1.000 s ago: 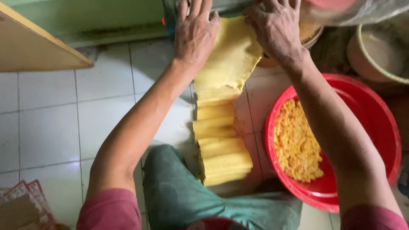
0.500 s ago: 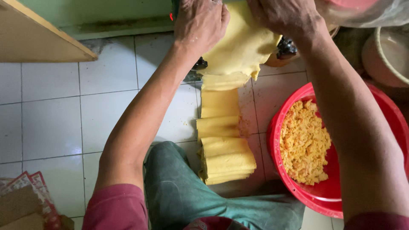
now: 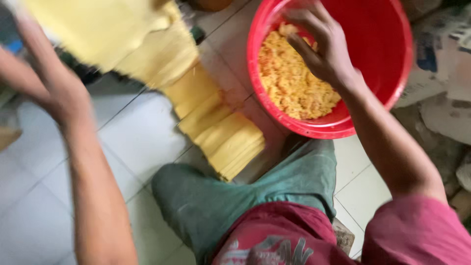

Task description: The person sits on the floor and feeds a large sheet of yellow dough through a manual dough sheeter machine, guiding and catching the dough as it passes through the rollers. They fold the dough sheet, reposition it, and repeatedly pass it back through the machine, with a red basin of dough pieces beside them.

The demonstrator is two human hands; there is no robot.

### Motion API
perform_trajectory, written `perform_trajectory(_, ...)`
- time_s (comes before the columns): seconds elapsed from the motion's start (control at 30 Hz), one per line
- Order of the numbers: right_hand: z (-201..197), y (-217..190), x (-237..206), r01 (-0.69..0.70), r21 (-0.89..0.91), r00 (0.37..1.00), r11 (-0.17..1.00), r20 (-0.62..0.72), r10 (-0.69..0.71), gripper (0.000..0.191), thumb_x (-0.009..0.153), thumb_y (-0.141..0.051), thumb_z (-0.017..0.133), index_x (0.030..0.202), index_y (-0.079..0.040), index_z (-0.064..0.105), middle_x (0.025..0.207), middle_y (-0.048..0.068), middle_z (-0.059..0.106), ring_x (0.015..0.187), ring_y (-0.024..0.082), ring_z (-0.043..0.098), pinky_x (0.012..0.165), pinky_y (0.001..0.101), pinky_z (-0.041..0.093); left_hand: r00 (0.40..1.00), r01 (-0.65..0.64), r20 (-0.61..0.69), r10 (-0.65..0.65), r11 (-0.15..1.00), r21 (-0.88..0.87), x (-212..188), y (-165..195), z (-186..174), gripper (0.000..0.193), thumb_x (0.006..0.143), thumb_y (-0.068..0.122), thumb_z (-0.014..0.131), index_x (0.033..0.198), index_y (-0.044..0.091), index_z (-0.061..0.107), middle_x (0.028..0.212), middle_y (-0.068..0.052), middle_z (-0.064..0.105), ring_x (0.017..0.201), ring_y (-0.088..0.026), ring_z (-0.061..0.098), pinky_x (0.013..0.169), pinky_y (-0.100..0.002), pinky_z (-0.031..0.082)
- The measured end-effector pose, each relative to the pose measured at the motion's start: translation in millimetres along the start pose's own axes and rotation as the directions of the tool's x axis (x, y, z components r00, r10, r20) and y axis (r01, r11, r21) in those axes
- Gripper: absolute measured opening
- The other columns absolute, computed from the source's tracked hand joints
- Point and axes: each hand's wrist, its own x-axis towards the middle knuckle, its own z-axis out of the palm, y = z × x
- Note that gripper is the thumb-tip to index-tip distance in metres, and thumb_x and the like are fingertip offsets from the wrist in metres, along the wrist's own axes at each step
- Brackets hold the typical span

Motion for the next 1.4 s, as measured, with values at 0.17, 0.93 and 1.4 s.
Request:
perform_trajectory(0.17,-0.6,89.9,-210.5,-0.963,0.233,0.174,0.136,0.153,0.973,0.057,0.105,-0.049,0.063,0.132,0.002,0.064,0.124,0.018,0.069,0.113,0.026,0.066,0.092,0.0367,0.049,0.931,0.168,0.364,0.011,0.875,-0.455,-167.6,122.6,111.1,0.038,0.109,0.020,0.064,0.144,0.005,0.057,0.152,-0.013,0.054,0.146,-0.031,0.048,0.128,-0.045,0.035)
perform_trajectory(0.93,71.6,212.8,-263.0,-0.898,0.186,-0.173,-0.398,0.682,0.711,0.077,0.096,-0.067,0.044,0.145,-0.009,0.056,0.142,0.014,0.063,0.125,0.030,0.061,0.098,0.0413,0.052,-0.324,0.935,0.427,-0.844,-0.216,0.282,-373.5,273.1,400.6,0.102,0.087,0.074,0.050,0.161,0.008,0.026,0.167,-0.020,0.026,0.150,-0.034,0.034,0.120,-0.044,0.033)
perform_trajectory(1.4,123.2,182.3,-278.8,-0.547,0.223,-0.041,-0.807,0.955,0.293,0.083,0.095,-0.077,0.033,0.143,-0.015,0.058,0.137,0.008,0.066,0.122,0.027,0.064,0.109,0.0478,0.048,-0.182,0.960,0.349,-0.919,-0.088,0.266,-367.4,272.2,407.4,0.109,0.082,0.072,0.069,0.157,0.004,0.030,0.165,-0.023,0.027,0.150,-0.034,0.031,0.119,-0.043,0.029)
